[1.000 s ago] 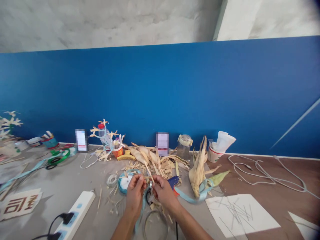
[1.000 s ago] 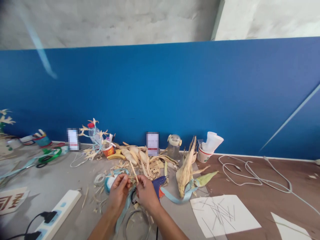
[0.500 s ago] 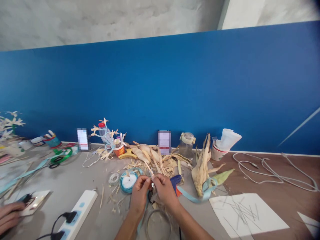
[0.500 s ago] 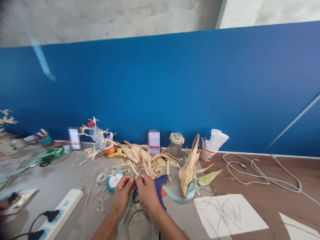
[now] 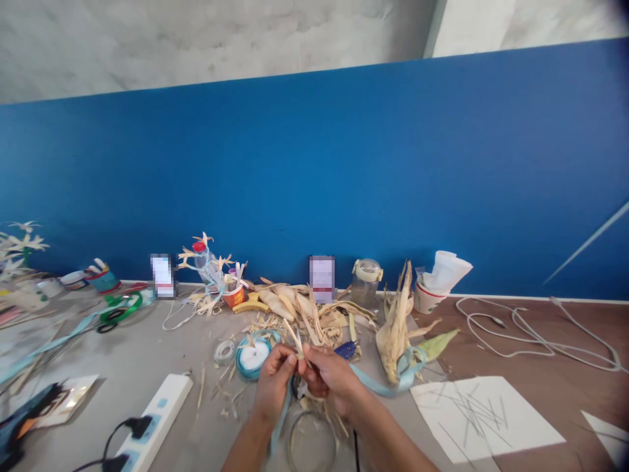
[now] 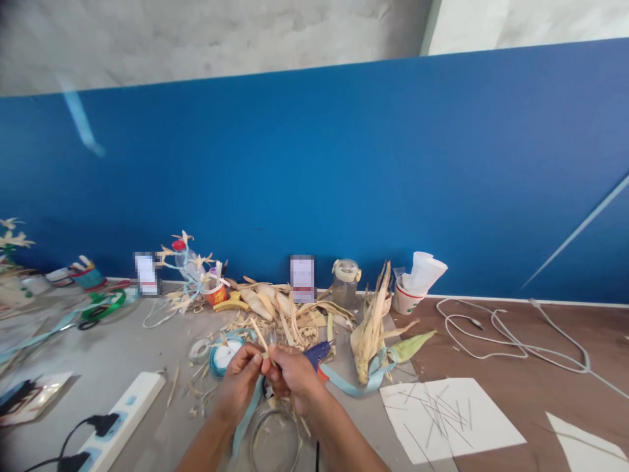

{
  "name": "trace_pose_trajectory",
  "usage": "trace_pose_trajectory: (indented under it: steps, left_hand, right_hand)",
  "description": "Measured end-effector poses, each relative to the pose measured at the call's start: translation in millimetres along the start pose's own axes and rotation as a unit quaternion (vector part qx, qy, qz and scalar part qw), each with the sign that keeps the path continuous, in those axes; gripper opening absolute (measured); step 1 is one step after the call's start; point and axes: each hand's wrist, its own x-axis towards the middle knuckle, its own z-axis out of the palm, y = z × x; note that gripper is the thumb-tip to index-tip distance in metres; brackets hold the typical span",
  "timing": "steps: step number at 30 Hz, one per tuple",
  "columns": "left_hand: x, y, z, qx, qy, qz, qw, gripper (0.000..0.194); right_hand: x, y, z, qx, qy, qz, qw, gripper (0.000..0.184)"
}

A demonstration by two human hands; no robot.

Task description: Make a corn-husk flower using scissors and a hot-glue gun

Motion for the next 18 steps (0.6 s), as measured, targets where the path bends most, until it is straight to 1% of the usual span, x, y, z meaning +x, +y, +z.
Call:
trace_pose_trajectory:
  steps: [1, 4, 7, 10, 14, 16, 18]
  left_hand:
    - [-1, 1, 0.5, -0.012, -0.017, 0.004, 1.000, 0.024]
    - [-3, 3, 1.5, -0.046, -0.032, 0.017, 0.998, 0.022]
    - [-2, 5, 2.2, -0.066, -0.056, 0.025, 0.996, 0.022]
    - [-2, 6, 3.5, -0.064, -0.069, 0.024, 0.995, 0.024]
    - [-3, 5, 7.5, -0.059, -0.073, 0.011, 0.996, 0.027]
    - [-4, 5, 8.5, -0.052, -0.069, 0.004, 0.996, 0.029]
    - [-4, 6, 7.3, -0.050, -0.052, 0.006, 0.997, 0.031]
  right_hand:
    - [-2, -2, -2, 0.017, -0.021, 0.021, 0.999, 0.038]
    - [-5, -5, -9, 0.051, -0.078, 0.077, 0.993, 0.038]
    - [-7, -10, -14, 0.060, -0.118, 0.101, 0.986, 0.040]
    - [-8, -13, -15, 0.061, -0.129, 0.101, 0.985, 0.040]
    - [-6, -12, -16, 0.056, -0.138, 0.097, 0.984, 0.040]
    - [-7, -14, -19, 0.042, -0.135, 0.095, 0.985, 0.040]
    - [-13, -22, -23, 0.033, -0.126, 0.083, 0.988, 0.040]
